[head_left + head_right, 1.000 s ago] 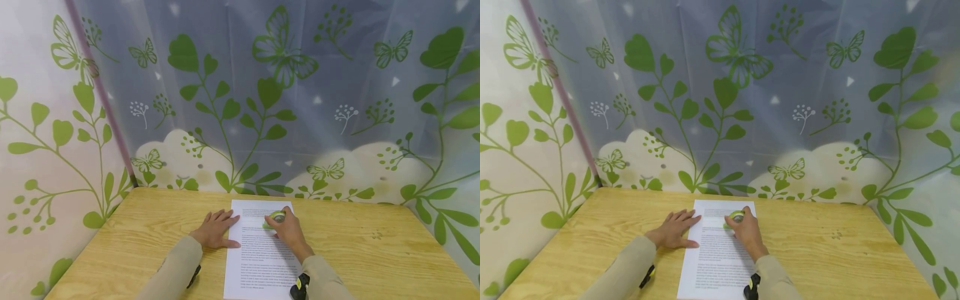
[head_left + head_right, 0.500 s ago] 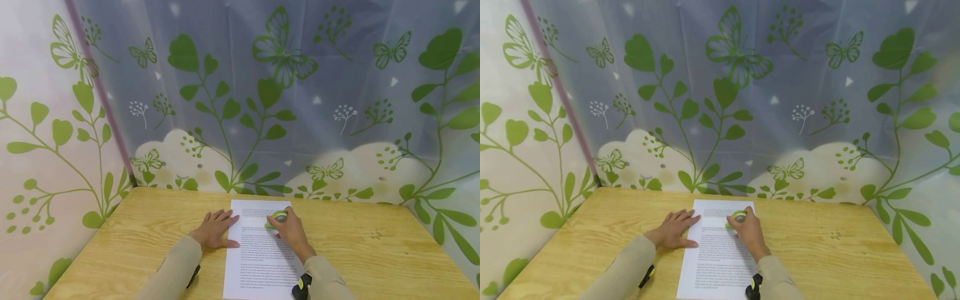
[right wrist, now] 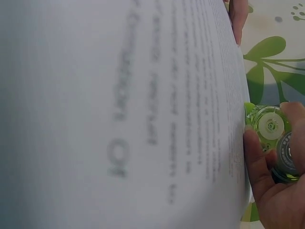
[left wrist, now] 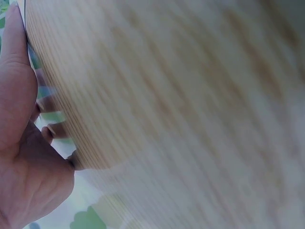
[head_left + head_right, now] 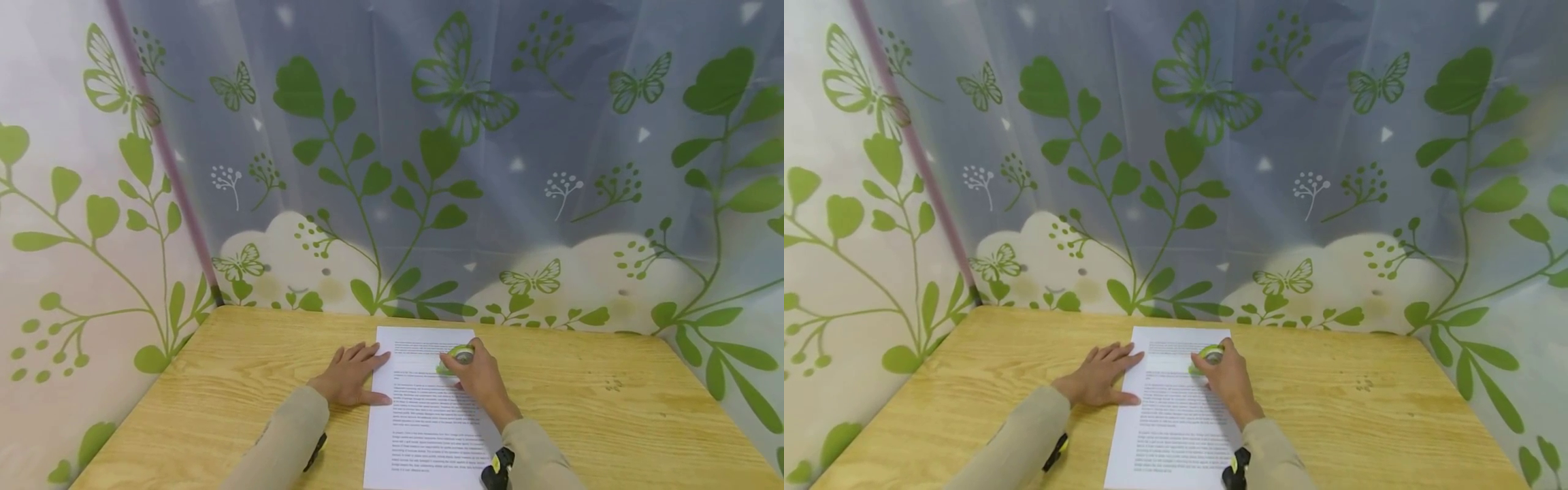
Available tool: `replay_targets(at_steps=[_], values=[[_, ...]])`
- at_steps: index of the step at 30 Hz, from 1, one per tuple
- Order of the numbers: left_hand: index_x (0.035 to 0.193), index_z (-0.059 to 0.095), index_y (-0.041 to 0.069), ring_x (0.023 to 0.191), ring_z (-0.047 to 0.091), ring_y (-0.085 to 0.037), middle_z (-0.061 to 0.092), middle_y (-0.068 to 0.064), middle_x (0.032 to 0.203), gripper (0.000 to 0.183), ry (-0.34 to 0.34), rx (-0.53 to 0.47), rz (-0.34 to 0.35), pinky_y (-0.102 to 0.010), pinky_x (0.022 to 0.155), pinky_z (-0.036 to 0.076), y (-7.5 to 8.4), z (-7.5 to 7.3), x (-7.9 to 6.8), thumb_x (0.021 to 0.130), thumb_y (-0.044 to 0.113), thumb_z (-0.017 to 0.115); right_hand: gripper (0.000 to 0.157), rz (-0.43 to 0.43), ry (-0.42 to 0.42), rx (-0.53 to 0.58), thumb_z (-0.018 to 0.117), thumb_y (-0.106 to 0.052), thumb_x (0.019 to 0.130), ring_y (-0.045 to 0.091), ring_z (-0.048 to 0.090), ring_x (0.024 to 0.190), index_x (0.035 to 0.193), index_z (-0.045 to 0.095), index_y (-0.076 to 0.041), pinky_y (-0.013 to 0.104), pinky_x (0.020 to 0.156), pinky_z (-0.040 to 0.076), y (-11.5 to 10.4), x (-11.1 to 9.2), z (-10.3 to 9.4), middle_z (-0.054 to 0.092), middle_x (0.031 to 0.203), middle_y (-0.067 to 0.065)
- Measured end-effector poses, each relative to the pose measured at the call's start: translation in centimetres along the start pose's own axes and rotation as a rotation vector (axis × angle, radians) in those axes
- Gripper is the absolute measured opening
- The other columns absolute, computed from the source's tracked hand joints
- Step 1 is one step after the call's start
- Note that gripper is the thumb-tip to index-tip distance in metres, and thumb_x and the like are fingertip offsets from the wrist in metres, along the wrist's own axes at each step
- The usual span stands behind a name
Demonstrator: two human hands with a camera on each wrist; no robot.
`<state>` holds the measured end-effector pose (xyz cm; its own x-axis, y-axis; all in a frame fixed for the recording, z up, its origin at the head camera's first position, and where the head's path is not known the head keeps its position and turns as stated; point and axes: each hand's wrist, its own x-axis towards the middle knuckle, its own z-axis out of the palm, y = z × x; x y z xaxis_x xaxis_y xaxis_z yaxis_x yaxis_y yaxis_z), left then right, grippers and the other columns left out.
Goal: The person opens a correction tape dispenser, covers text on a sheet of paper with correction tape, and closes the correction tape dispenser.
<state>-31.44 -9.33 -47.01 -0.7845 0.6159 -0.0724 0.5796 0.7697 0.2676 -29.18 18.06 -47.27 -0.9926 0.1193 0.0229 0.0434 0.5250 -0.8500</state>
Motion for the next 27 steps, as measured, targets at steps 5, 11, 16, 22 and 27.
replay_targets(at_steps=[5, 11, 16, 22, 27], values=[[0.151, 0.032, 0.017, 0.141, 0.015, -0.038, 0.023, -0.012, 0.155, 0.087, -0.002, -0.004, -0.002, -0.062, 0.108, 0.011, 0.09, 0.03, -0.07, 0.082, 0.065, 0.058, 0.046, -0.004, -0.002, -0.018, 0.072, -0.035, 0.086, 0.017, 0.06, 0.052, 0.105, 0.045, -0.003, 0.029, 0.052, 0.049, 0.04, -0.01, -0.16, 0.061, 0.083, 0.009], [0.151, 0.032, 0.017, 0.141, 0.016, -0.038, 0.023, -0.012, 0.155, 0.087, 0.002, 0.004, 0.0, -0.062, 0.108, 0.011, 0.04, 0.04, -0.04, 0.083, 0.065, 0.058, 0.045, -0.005, -0.014, -0.006, 0.072, -0.034, 0.086, 0.016, 0.06, 0.054, 0.107, 0.046, -0.003, 0.029, 0.054, 0.05, 0.11, 0.02, -0.34, 0.06, 0.083, 0.009], [0.151, 0.032, 0.017, 0.141, 0.015, -0.038, 0.022, -0.012, 0.155, 0.087, 0.004, -0.005, 0.003, -0.062, 0.108, 0.011, -0.05, 0.0, 0.05, 0.083, 0.065, 0.058, 0.047, -0.015, -0.017, -0.007, 0.071, -0.035, 0.086, 0.016, 0.06, 0.054, 0.109, 0.045, -0.003, 0.03, 0.054, 0.05, 0.2, 0.08, -0.5, 0.06, 0.083, 0.009], [0.151, 0.032, 0.018, 0.141, 0.015, -0.037, 0.022, -0.011, 0.156, 0.087, -0.004, -0.007, -0.003, -0.062, 0.108, 0.01, -0.01, -0.12, 0.03, 0.083, 0.064, 0.059, 0.045, -0.01, -0.013, -0.02, 0.071, -0.035, 0.086, 0.017, 0.059, 0.052, 0.106, 0.045, -0.004, 0.03, 0.053, 0.048, 0.22, 0.15, -0.67, 0.059, 0.077, 0.008], [0.151, 0.031, 0.018, 0.141, 0.015, -0.037, 0.022, -0.011, 0.156, 0.087, -0.009, 0.003, -0.009, -0.062, 0.108, 0.01, 0.08, -0.18, 0.01, 0.083, 0.065, 0.058, 0.044, -0.013, -0.009, -0.029, 0.071, -0.036, 0.086, 0.017, 0.057, 0.051, 0.102, 0.044, -0.004, 0.03, 0.053, 0.047, 0.33, 0.11, -0.85, 0.058, 0.075, 0.008]])
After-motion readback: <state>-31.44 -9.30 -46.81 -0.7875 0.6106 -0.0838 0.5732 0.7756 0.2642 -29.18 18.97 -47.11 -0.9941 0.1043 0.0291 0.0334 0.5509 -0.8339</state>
